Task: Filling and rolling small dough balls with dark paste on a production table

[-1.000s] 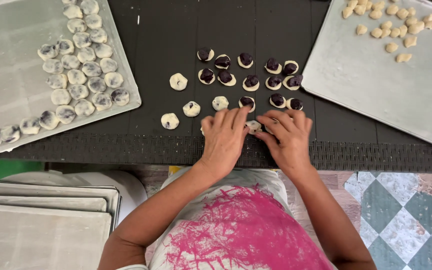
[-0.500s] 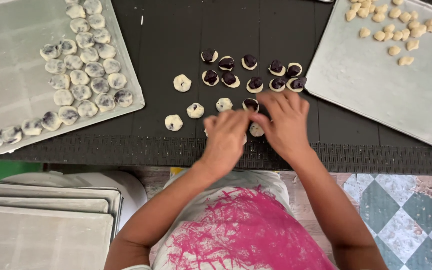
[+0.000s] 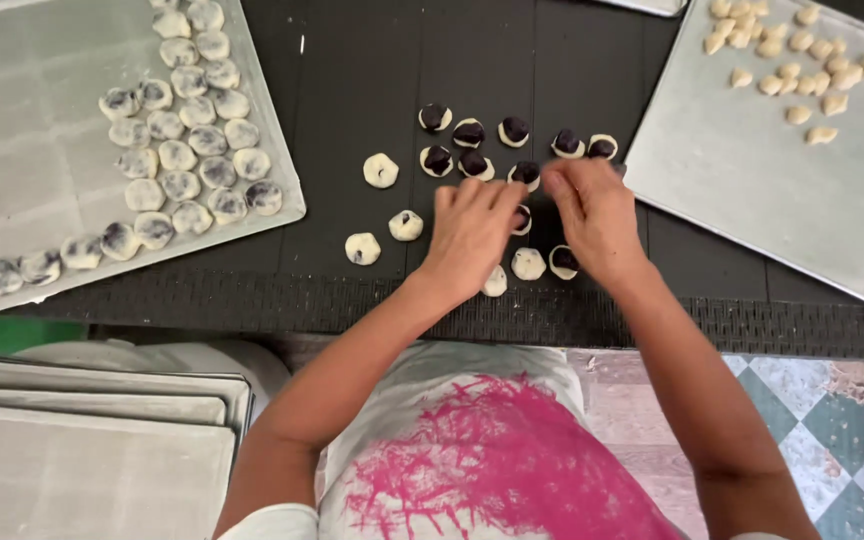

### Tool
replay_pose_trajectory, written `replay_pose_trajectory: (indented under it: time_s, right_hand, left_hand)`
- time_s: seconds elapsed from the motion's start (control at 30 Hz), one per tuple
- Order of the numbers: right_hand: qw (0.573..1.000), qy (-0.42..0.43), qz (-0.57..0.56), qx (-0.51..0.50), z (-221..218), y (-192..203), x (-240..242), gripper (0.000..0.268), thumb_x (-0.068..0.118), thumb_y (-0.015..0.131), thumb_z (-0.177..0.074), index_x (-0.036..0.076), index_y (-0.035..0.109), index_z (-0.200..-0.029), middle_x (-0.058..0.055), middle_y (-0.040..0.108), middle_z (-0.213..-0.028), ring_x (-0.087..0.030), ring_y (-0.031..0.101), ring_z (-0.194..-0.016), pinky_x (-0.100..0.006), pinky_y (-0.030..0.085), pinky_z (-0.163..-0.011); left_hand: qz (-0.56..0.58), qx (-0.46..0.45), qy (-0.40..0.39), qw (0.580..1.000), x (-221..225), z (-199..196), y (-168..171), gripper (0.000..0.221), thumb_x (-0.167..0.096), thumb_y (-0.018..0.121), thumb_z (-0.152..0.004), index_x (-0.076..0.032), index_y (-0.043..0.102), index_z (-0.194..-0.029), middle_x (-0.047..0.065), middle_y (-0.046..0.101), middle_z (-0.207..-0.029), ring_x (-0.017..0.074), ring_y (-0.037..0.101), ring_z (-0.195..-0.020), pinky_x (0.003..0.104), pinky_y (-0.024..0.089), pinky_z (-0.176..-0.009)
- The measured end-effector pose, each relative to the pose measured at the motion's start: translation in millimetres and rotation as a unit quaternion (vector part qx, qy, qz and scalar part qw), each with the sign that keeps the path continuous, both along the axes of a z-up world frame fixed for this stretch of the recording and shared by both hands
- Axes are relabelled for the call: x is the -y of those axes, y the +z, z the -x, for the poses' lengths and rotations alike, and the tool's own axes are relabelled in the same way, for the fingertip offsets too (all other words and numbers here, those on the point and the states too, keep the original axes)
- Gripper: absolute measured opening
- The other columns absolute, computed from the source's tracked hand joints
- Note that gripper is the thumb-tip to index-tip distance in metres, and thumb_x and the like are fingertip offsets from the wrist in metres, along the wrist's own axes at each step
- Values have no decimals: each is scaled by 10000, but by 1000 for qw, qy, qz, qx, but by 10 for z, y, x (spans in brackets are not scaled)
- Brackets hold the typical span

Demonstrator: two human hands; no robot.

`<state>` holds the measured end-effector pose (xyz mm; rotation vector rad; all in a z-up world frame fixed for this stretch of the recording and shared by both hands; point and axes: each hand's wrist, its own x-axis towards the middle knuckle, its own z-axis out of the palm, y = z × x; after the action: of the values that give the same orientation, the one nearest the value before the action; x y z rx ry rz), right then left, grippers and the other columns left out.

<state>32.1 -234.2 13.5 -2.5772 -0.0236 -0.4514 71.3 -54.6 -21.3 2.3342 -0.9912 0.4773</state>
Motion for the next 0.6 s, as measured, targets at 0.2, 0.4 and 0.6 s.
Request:
replay_pose_trajectory:
  time_s: [0.2,0.4,0.6]
  right_hand:
    - [990,88,103,35,-9,-431,53,119,318,761,-864,212,713,-891,64,625,-906,-180,572,-901,-329,369,-727]
    - [990,105,93,3,121,-228,-91,87,242,613,-945,292,657,-889,127,627,-956,-162,515,-1002,-338,302,-761]
    - [993,75,83,-32,359,-73,-118,403,290,744,-823,146,667,-1192,7,671,-1117,-218,526,-1057,-365,374,-839]
  left_hand:
    - [23,0,-45,999,-104,104,-16,174,-306,574,-927,-177,579,-1044,-18,565,-872,184,513,-945,366,336,-819]
    - [-35,-30,-14,999,-71,62,-53,509,-375,619,-886,-156,475,-1322,-11,540,-919,197,467,-970,400,320,-813]
    - [-29,2,-79,996,-229,49,90,284,-357,581,-892,-138,524,-1065,-1,496,-972,197,458,-1008,392,289,-808]
